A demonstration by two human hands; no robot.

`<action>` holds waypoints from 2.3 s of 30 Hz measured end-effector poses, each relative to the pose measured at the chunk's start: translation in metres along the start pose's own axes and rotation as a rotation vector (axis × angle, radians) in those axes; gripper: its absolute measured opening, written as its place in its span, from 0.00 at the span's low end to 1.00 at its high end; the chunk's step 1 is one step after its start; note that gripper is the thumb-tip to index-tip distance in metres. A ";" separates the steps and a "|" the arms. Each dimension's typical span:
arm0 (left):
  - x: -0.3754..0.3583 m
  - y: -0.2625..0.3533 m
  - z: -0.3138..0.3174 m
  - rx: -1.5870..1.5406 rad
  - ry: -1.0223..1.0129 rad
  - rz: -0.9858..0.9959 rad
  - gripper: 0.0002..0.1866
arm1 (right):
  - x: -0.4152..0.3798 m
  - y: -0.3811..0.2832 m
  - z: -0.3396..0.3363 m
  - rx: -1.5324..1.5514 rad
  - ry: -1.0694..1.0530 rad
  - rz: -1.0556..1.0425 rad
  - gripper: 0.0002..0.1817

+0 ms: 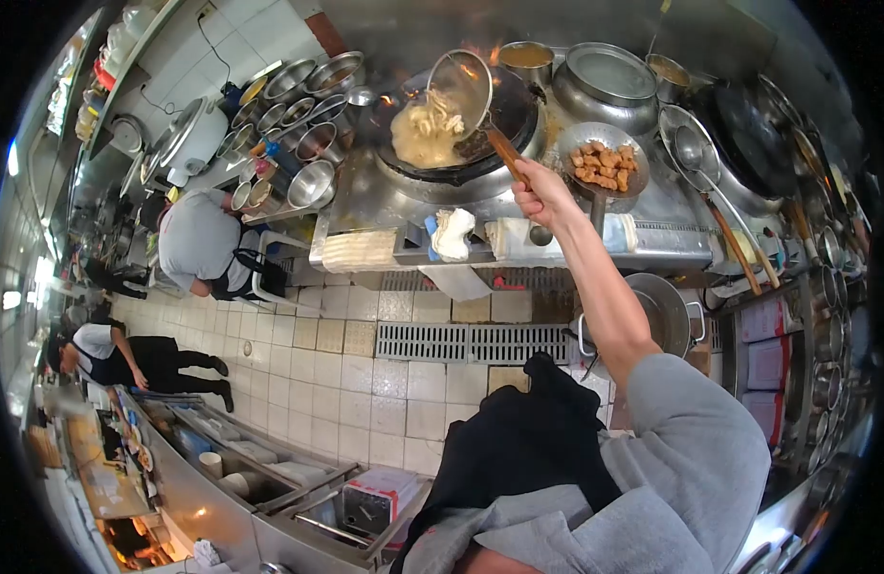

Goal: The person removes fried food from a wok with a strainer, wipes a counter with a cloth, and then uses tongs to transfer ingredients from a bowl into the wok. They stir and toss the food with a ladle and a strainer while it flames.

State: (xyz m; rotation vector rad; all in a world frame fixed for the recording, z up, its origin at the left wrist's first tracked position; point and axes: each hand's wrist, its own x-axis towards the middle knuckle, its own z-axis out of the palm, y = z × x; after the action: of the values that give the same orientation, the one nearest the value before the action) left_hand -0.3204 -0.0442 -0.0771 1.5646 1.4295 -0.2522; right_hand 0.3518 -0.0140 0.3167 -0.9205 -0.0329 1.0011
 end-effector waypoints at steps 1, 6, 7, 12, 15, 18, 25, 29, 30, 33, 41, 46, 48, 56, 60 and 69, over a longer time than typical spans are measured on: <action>0.001 0.000 0.000 -0.001 -0.001 0.005 0.17 | -0.001 0.000 0.002 -0.082 0.030 -0.039 0.25; 0.007 -0.001 0.002 0.009 -0.008 0.022 0.17 | -0.010 -0.007 0.006 -0.279 0.085 -0.154 0.21; 0.007 -0.002 0.002 0.013 -0.010 0.030 0.17 | -0.010 -0.008 0.001 -0.296 0.099 -0.179 0.21; 0.018 0.010 0.003 0.033 -0.016 0.051 0.17 | -0.021 -0.026 -0.023 -0.079 0.063 -0.107 0.21; 0.024 0.021 0.008 0.039 -0.014 0.058 0.17 | -0.025 -0.041 -0.040 0.113 0.032 -0.027 0.25; 0.029 0.033 0.010 0.059 -0.013 0.069 0.17 | -0.039 -0.054 -0.058 0.098 0.094 -0.156 0.26; 0.028 0.038 0.012 0.109 0.017 0.136 0.17 | 0.044 -0.056 -0.146 -0.702 0.459 -0.795 0.24; 0.036 0.008 0.011 0.269 0.099 0.400 0.17 | 0.028 -0.068 -0.148 -0.845 0.405 -0.786 0.27; 0.030 0.013 0.012 0.133 0.031 0.249 0.17 | 0.028 -0.060 -0.151 -0.729 0.361 -0.890 0.28; 0.012 0.033 0.016 -0.135 -0.042 -0.103 0.17 | 0.003 -0.060 -0.116 -0.604 0.325 -0.586 0.29; 0.017 0.057 0.012 -0.014 0.012 -0.026 0.17 | 0.050 -0.025 -0.049 -0.215 0.161 -0.095 0.10; 0.017 0.047 0.010 -0.008 0.028 -0.021 0.17 | 0.098 -0.003 -0.036 0.207 -0.048 0.231 0.06; 0.019 0.042 0.010 -0.005 0.031 -0.016 0.17 | 0.101 -0.009 -0.038 0.233 -0.123 0.335 0.06; 0.027 0.032 0.011 0.016 0.036 -0.019 0.17 | 0.018 -0.044 -0.024 -0.259 -0.126 0.063 0.22; 0.028 0.026 0.003 0.051 0.028 -0.001 0.17 | -0.016 -0.040 0.005 -0.655 0.031 -0.179 0.28; 0.058 0.031 -0.023 0.093 0.057 0.097 0.18 | -0.039 -0.056 -0.032 -0.243 0.099 -0.207 0.30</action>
State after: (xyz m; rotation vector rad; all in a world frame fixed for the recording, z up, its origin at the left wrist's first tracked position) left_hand -0.2874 0.0155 -0.0904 1.7247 1.3976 -0.2207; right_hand 0.3825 -0.0754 0.3485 -1.1627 -0.1663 0.7683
